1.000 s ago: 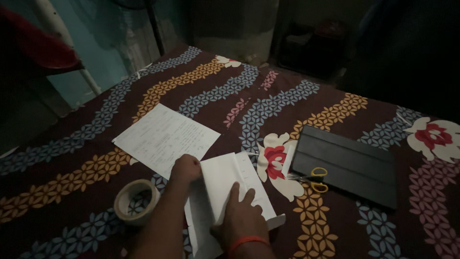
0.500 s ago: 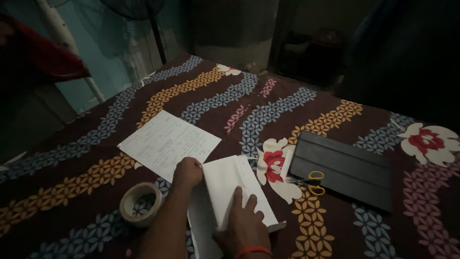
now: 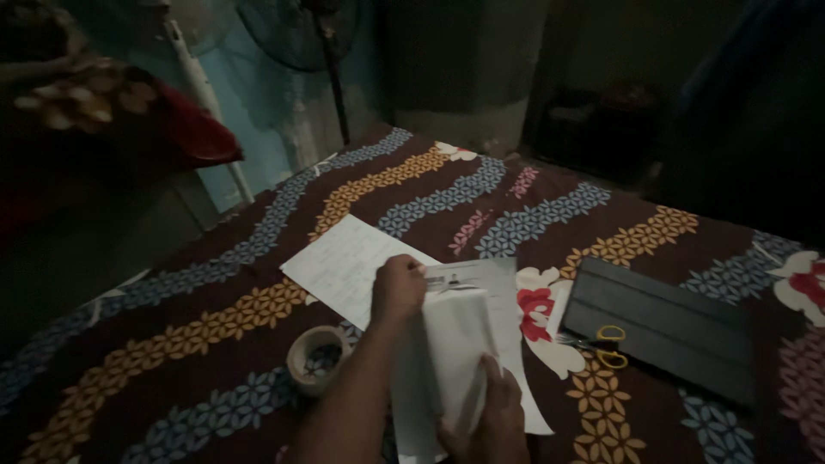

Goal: The person folds a white sheet of paper around a rectangular box, creases the edges, and secures the folds with clear tape. They then use scissors to trim excess paper and continue folding and taping to form a wrapped package.

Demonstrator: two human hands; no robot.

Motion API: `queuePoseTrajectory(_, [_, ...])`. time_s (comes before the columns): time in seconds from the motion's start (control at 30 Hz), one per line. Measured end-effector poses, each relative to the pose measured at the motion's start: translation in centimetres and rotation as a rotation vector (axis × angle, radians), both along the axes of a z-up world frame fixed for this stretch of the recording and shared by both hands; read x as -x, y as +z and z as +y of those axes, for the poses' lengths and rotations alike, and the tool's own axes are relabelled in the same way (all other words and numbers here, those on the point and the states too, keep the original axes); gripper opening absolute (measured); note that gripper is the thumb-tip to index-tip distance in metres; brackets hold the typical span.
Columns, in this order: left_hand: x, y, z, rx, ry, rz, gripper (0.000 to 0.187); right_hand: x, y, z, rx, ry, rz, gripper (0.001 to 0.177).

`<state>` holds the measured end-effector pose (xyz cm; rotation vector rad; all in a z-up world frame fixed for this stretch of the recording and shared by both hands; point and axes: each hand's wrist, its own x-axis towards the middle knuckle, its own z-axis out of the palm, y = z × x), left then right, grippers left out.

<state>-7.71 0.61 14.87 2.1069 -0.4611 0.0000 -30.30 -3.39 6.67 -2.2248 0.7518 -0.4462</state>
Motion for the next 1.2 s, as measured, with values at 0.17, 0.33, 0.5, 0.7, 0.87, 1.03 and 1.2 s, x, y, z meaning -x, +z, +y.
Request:
queuePoseTrajectory(0.17, [4.4,3.2,1.2,0.012,-0.031,-0.086,0.017,0.3,-4.9,-0.9,0.287,0.025,-0.355,0.125])
queuePoseTrajectory(0.33, [8.1,5.7,2.9,0.004,-0.060,-0.160,0.017,0.2,-9.0,-1.6,0.406,0.035,-0.608,0.114])
queuePoseTrajectory(0.5, [11.0,6.4,3.7,-0.023,-0.055,-0.140,0.018,-0.9,-12.3,-2.9,0.426,0.042,-0.796,0.116])
queuePoseTrajectory(0.7, [13.0,6.1,5.0,-0.020,-0.177,-0.229,0.021,-1.5,-14.4,-1.4,0.374,-0.148,-0.888,0.111])
queuePoseTrajectory(0.87, [13.8,6.1,6.0,-0.013,-0.315,-0.205,0.018,-1.4,-15.1,-1.2,0.290,-0.036,-0.875,0.100])
queuePoseTrajectory(1.03, [14.8,7.5,8.4,-0.051,-0.527,-0.351,0.046,-1.2,-13.8,-1.8,0.129,0.023,-0.748,0.092])
queuePoseTrajectory(1.2, [15.3,8.4,9.1,-0.217,-0.642,-0.324,0.068,-1.0,-12.3,-2.8,-0.097,0.106,-0.571,0.084])
